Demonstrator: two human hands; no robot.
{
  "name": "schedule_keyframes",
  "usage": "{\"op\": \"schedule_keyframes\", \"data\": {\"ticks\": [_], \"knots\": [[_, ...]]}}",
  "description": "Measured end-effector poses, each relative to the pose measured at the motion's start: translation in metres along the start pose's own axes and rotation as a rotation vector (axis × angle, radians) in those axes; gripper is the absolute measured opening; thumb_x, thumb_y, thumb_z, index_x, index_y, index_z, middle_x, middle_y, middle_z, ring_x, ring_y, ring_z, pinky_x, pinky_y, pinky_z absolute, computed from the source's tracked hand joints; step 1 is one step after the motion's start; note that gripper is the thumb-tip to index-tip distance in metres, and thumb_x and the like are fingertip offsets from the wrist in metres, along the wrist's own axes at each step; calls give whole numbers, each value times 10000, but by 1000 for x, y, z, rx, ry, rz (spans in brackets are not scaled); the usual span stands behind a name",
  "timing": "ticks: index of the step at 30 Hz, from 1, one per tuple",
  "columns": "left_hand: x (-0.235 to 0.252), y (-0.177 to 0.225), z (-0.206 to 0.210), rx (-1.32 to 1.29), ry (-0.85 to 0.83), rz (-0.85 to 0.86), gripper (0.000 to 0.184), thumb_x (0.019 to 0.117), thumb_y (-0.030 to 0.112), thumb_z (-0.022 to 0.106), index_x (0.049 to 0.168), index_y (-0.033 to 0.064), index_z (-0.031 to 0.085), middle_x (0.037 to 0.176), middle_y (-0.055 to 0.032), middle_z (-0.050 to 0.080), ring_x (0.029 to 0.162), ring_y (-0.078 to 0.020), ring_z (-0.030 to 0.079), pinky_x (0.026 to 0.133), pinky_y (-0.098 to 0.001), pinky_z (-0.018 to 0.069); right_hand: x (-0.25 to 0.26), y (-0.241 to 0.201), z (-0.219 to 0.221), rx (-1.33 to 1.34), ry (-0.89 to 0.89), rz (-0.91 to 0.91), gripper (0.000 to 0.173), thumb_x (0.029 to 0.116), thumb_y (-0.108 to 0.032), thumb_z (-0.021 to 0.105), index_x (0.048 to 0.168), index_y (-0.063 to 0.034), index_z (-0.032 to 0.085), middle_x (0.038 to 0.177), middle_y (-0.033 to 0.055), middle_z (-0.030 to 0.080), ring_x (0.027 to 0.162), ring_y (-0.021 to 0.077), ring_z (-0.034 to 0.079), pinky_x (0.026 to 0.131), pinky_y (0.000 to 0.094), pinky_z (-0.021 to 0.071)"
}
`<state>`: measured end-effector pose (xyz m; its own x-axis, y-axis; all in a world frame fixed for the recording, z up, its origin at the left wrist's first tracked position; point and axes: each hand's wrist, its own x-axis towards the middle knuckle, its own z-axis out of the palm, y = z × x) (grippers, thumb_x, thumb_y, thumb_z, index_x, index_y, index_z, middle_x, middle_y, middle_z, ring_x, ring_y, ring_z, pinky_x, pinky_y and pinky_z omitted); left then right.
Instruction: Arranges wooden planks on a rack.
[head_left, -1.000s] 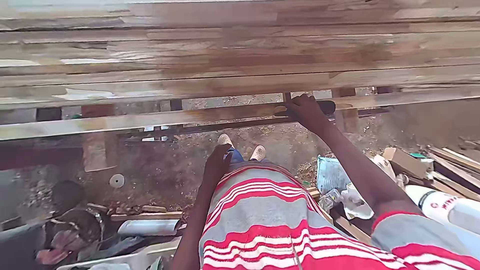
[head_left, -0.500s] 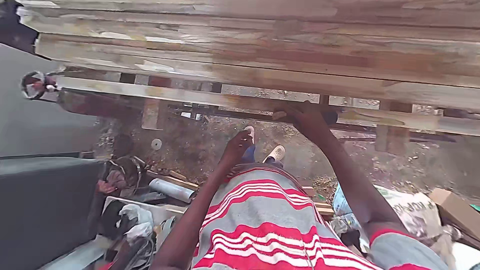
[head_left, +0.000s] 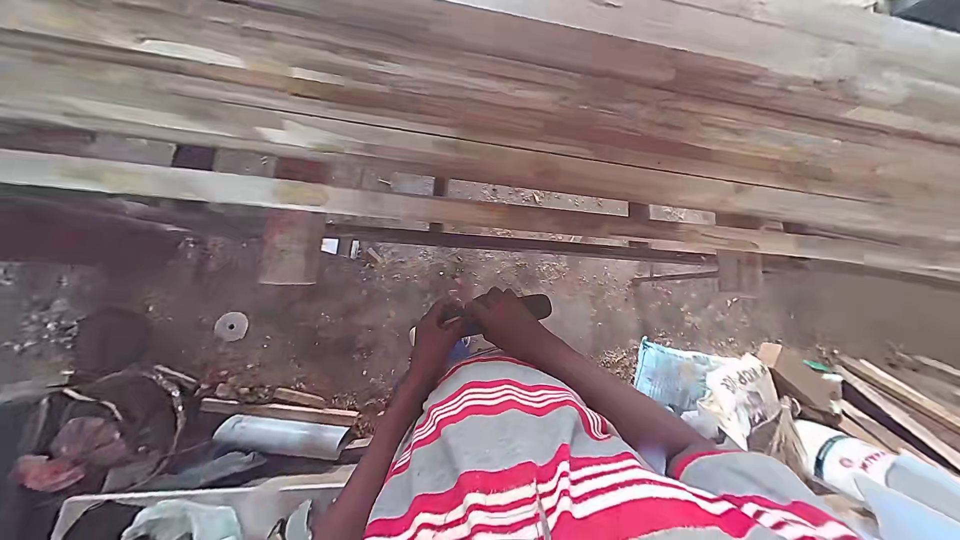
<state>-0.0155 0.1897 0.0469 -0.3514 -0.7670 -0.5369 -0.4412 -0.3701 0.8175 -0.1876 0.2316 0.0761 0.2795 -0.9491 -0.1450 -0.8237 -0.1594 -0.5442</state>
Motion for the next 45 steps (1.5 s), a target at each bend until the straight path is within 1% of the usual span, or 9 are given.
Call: {"op": "schedule_keyframes", "data": {"ticks": [4,9,13,17,21,26,32,41,45], "knots": [[-8,-39,-79,-101,125,83,251,974,170,695,1160,5,667,1040,-86,708,719,-81,651,639,-263,558,67,-64,12,-24,-190,-22,521,932,10,627,1442,-70,557,1206,218,691,1175,439,624,989,607,474],[-20,-83,-165,-185,413,151,231,1015,179,633,1157,4,682,1042,-81,710,639,-53,604,588,-237,524,151,-140,37,-100,-254,-221,727,840,18,746,1508,-127,499,1229,202,683,1169,431,621,977,590,482],[-31,-104,-208,-240,613,55,242,1034,187,602,1150,-7,689,1029,-117,715,674,-97,625,635,-299,544,197,-185,56,-183,-310,-373,651,892,31,652,1503,-132,500,1179,211,688,1126,433,638,947,591,493],[-50,-112,-247,-371,607,-107,315,1078,189,511,1231,-54,638,1029,-170,686,812,-183,657,768,-376,568,233,-224,76,-194,-483,-367,728,880,-47,749,1537,-118,443,1278,255,642,1203,470,603,1013,627,468],[-30,-151,-303,-484,700,-156,263,1051,191,578,1135,-24,705,900,-146,711,735,-202,664,732,-409,572,288,-261,106,-244,-590,-304,782,901,-86,744,1587,-123,370,1325,259,613,1268,464,554,1070,624,411],[3,-171,-392,-524,743,-160,322,1062,221,565,1179,-57,676,1077,-221,701,969,-288,683,902,-485,553,366,-298,137,-179,-519,-311,782,879,-69,738,1579,-106,392,1331,277,610,1239,483,573,1038,636,438],[31,-149,-525,-764,699,-114,253,1081,146,515,1127,-79,620,803,-59,631,636,-84,602,609,-233,537,486,-336,163,-81,-268,-224,697,871,-71,753,1516,-112,492,1263,217,675,1194,460,603,996,637,458],[83,-131,-680,-702,591,-142,283,1090,181,507,1149,-73,620,861,-76,646,670,-97,617,637,-249,546,606,-394,173,12,-172,-126,642,912,-110,702,1515,-76,486,1319,249,644,1202,472,609,1021,631,465],[126,-91,-764,-728,573,-43,263,1105,149,428,982,-22,585,683,-8,517,527,-69,499,503,-202,457,628,-389,188,19,6,-27,511,1013,-244,594,1500,-110,520,1266,212,684,1144,427,662,973,596,516]]}}
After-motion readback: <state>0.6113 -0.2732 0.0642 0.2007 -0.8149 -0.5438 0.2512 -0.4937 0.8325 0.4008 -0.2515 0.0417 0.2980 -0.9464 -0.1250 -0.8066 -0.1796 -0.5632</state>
